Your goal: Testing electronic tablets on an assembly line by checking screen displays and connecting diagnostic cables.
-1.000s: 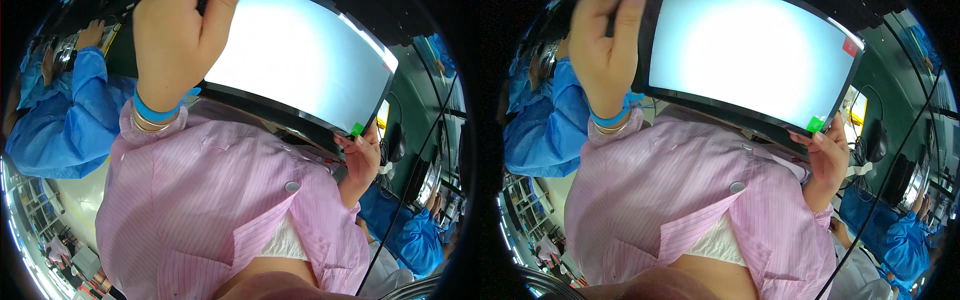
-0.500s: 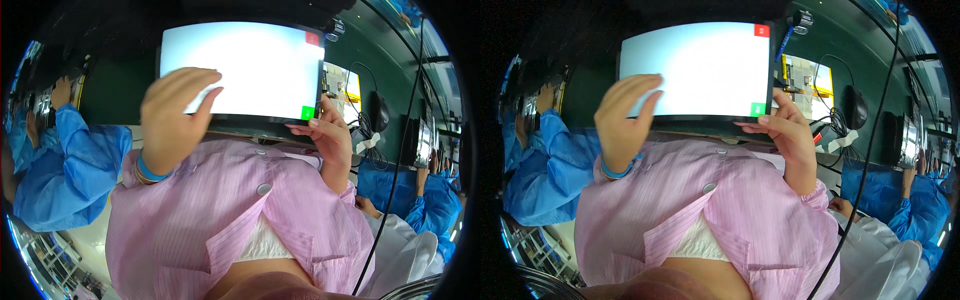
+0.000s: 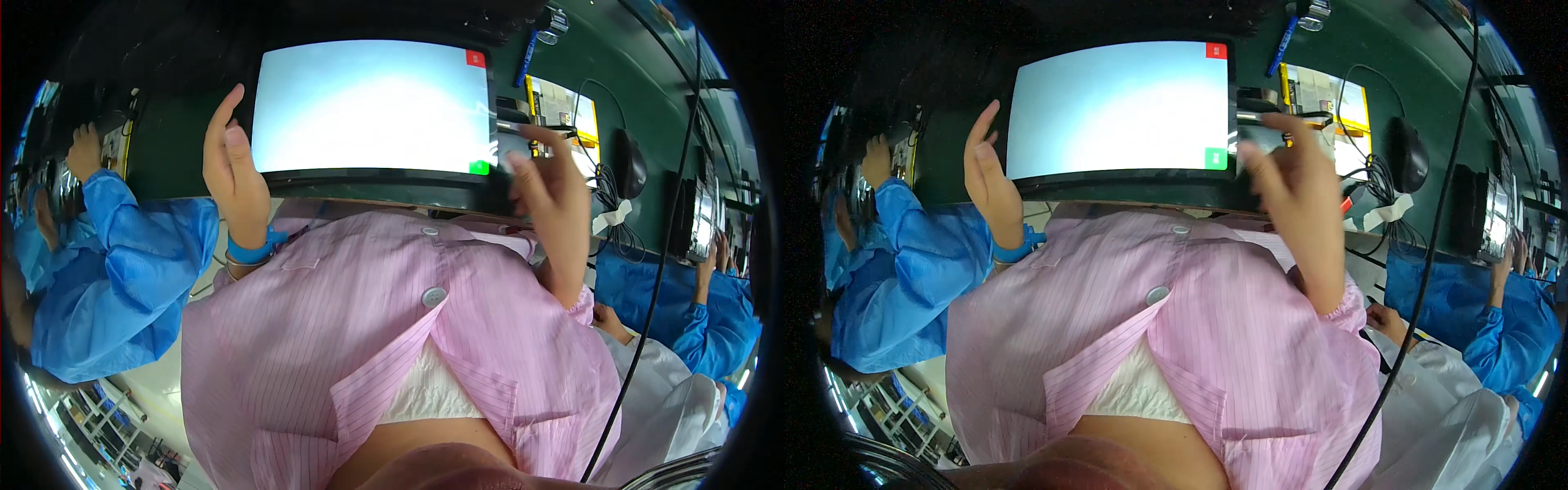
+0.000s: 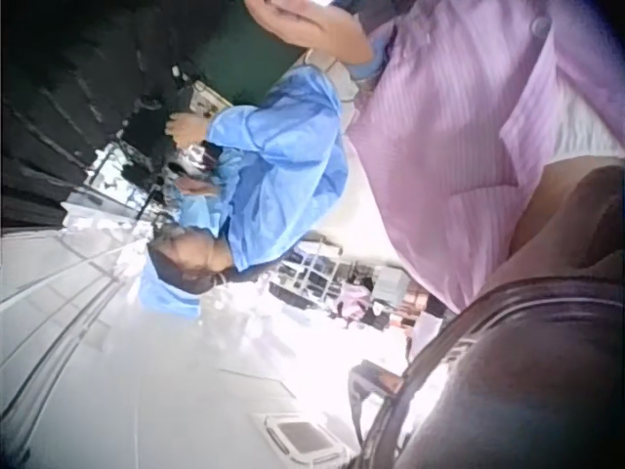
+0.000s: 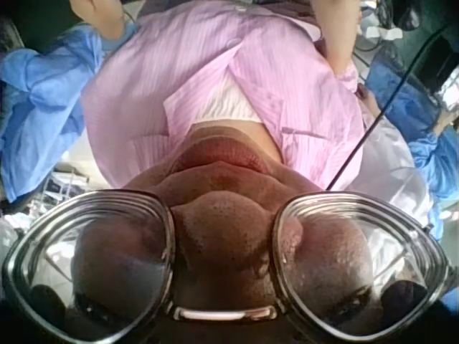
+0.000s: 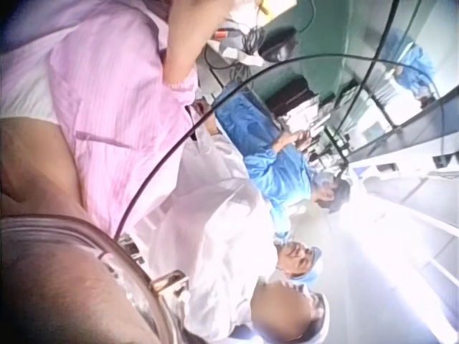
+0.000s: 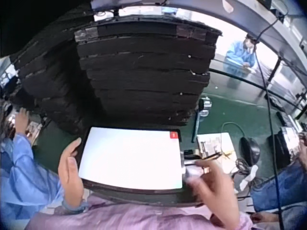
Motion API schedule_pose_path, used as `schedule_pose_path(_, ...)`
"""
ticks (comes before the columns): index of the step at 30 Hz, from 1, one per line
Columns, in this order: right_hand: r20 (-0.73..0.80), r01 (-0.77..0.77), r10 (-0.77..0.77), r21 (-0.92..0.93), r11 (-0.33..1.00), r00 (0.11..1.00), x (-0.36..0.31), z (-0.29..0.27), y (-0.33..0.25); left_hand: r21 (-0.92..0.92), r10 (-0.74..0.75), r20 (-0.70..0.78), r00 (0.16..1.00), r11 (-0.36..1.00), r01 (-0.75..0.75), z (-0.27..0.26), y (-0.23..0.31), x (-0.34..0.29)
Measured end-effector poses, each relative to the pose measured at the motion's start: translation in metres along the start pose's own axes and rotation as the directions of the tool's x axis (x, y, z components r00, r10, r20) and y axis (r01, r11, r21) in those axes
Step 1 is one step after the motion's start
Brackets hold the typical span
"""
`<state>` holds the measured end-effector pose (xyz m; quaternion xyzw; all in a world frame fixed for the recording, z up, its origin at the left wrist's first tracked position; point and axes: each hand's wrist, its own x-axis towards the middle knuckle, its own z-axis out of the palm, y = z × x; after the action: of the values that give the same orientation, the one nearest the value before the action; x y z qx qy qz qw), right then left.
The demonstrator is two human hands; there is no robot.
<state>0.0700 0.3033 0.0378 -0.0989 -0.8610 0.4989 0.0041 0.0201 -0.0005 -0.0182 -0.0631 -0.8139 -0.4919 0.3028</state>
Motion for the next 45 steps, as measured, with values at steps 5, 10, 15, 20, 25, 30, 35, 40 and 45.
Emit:
schedule_pose_path(5, -0.016, 0.643, -0.695, -0.366, 0.673, 0.719, 0.017, -0.001, 0.002, -0.006, 0.135, -0.097, 0.986, 0.991, -0.136, 0.004, -0.01, 0.002)
schedule_pose_path(10, 0.239, 0.754, -0.724, -0.337, 0.563, 0.647, 0.013, 0.001, 0.003, -0.002, 0.141, -0.088, 0.986, 0.99, -0.142, 0.0, -0.011, 0.002)
schedule_pose_path(15, 0.186, 0.775, -0.765, -0.31, 0.551, 0.617, 0.015, 0.0, -0.006, 0.093, 0.053, -0.012, 0.998, 0.994, -0.052, 0.001, -0.007, 0.006)
schedule_pose_path(20, 0.088, 0.756, -0.767, -0.271, 0.596, 0.636, 0.018, 0.018, 0.003, -0.05, 0.119, -0.069, 0.991, 0.991, -0.122, 0.001, -0.015, 0.004)
schedule_pose_path(25, 0.0, 0.794, -0.803, -0.146, 0.59, 0.596, 0.02, 0.037, 0.006, 0.001, 0.226, -0.161, 0.961, 0.973, -0.229, 0.002, -0.016, 0.005)
schedule_pose_path(30, -0.03, 0.787, -0.791, -0.087, 0.611, 0.611, 0.025, 0.047, 0.019, 0.188, 0.559, 0.15, 0.816, 0.794, -0.578, -0.006, 0.018, -0.003)
schedule_pose_path(35, -0.118, 0.761, -0.753, 0.038, 0.647, 0.647, 0.026, 0.045, 0.027, -0.048, 0.59, 0.31, 0.746, 0.793, -0.607, 0.005, 0.035, -0.013)
schedule_pose_path(40, -0.099, 0.733, -0.727, 0.044, 0.678, 0.679, 0.023, 0.046, 0.027, 0.007, 0.526, 0.472, 0.708, 0.801, -0.599, 0.008, 0.035, -0.012)
schedule_pose_path(45, -0.18, 0.683, -0.66, 0.136, 0.718, 0.729, 0.021, 0.036, 0.029, 0.124, 0.458, 0.33, 0.826, 0.846, -0.518, -0.007, 0.036, -0.006)
